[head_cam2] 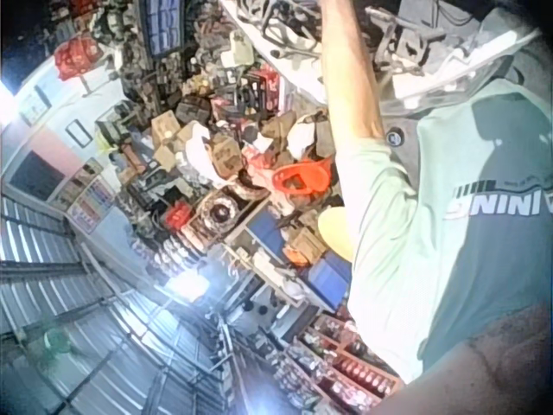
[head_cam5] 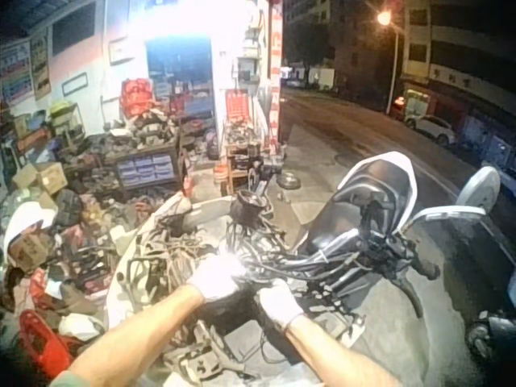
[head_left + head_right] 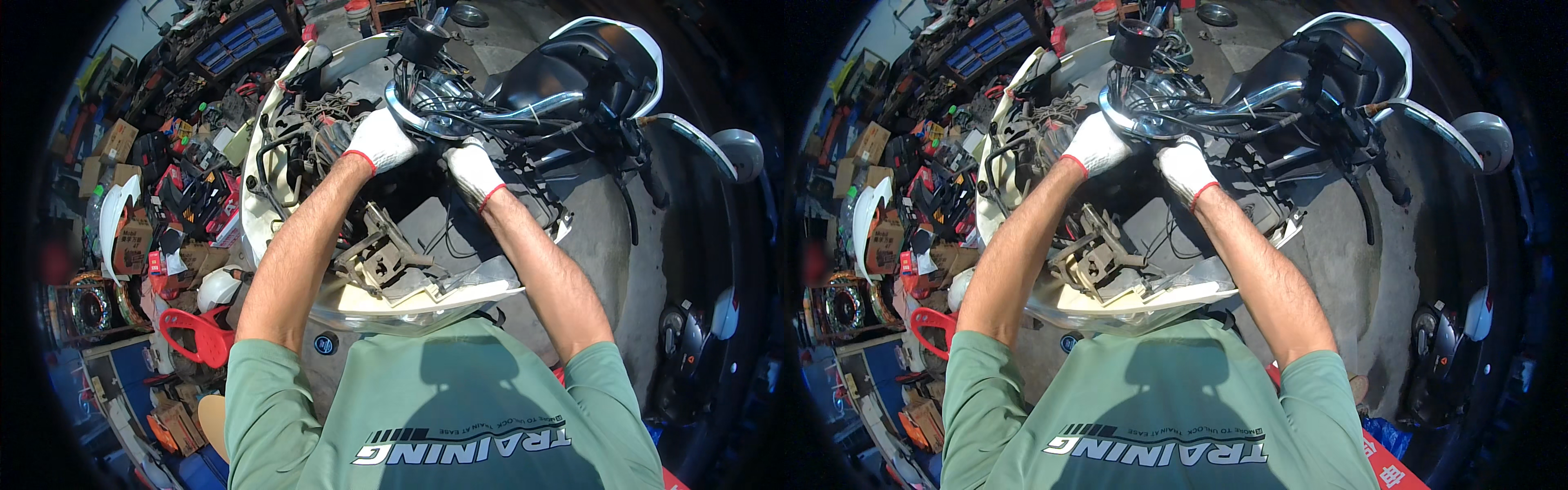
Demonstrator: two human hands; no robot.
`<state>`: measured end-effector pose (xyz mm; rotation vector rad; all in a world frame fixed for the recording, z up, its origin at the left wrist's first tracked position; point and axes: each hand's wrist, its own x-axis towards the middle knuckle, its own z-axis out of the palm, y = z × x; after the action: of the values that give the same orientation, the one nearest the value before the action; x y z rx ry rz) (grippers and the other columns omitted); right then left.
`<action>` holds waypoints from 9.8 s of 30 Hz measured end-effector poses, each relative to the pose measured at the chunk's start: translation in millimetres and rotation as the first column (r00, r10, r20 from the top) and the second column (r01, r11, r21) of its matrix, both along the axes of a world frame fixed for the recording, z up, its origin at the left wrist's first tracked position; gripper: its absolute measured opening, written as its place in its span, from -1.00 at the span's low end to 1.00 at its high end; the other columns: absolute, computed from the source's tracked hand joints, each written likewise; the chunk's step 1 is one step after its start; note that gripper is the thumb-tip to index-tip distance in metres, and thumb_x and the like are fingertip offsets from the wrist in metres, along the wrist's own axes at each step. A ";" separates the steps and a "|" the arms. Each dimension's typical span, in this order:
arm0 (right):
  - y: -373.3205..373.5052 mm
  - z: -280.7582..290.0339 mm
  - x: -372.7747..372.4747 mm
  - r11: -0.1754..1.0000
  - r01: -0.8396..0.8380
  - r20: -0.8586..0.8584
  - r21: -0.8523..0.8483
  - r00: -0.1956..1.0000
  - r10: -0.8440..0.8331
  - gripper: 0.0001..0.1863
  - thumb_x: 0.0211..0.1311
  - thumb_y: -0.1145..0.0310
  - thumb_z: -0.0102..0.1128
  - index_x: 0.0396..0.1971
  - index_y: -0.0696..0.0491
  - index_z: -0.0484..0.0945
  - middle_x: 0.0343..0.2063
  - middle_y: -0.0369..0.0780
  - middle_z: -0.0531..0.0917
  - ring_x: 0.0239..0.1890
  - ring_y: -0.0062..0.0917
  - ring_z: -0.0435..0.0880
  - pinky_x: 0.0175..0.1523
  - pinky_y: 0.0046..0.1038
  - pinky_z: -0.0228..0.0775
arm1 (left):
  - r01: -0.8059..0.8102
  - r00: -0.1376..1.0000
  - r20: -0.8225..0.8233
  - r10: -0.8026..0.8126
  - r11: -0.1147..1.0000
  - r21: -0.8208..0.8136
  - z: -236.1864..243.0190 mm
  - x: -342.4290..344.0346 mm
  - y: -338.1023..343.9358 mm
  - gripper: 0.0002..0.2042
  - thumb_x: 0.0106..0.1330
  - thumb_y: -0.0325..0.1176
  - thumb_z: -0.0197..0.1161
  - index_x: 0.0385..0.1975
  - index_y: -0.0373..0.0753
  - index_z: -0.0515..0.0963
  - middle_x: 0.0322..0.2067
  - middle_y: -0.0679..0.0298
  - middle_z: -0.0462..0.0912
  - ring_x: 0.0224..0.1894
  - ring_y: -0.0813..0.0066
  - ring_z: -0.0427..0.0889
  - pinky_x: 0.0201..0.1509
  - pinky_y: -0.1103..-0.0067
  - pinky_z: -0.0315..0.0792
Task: The person works on the exposed wiring and internal components of a white motorcycle in a cluttered workshop. They repeatedly reach into the handlebar area, pull and adjust wires, and manipulate parts within the frame. The person wears gloves and uses both hands to handle the motorcycle's internal components throughout the clip.
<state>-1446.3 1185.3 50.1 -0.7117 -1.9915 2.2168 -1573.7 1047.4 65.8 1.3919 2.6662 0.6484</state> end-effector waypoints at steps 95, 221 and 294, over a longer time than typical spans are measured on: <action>-128.7 26.3 -106.1 0.478 -0.435 0.384 0.764 0.900 0.205 -0.23 0.48 -0.09 -0.08 0.45 0.17 0.17 0.30 0.12 0.44 0.34 -0.07 0.45 0.43 -0.28 0.24 | -0.252 0.966 0.222 0.133 0.682 0.686 9.0 79.8 -221.8 -0.69 0.06 -0.51 0.32 -0.14 -0.19 0.68 -0.19 0.25 0.71 -0.12 0.21 0.66 0.04 0.32 0.47; 178.5 172.9 301.1 0.644 0.044 0.029 0.764 0.994 -0.102 -0.45 0.17 0.39 0.33 0.22 0.05 0.55 -0.13 -0.09 0.72 -0.08 -0.29 0.72 0.12 -0.32 0.55 | 0.060 0.878 0.471 0.085 0.957 -0.284 13.0 -30.6 -10.0 -0.39 0.18 -0.20 0.47 0.22 -0.27 0.47 0.19 0.04 0.60 0.20 0.16 0.57 0.31 0.36 0.44; 247.3 51.2 216.0 -0.041 0.214 -0.213 0.976 0.901 -0.378 -0.40 0.12 0.43 0.35 0.22 0.12 0.46 0.09 0.03 0.60 0.18 -0.08 0.55 0.32 -0.20 0.35 | -0.283 0.832 -0.133 0.539 0.618 0.734 13.7 212.8 -118.5 -0.84 0.18 -0.55 0.23 -0.24 -0.25 0.63 -0.29 0.13 0.65 -0.14 0.10 0.62 0.12 0.24 0.41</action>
<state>-1230.3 1432.6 101.3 -0.8364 -2.3821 0.0768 -1360.8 928.9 79.5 1.0004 3.2435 1.7736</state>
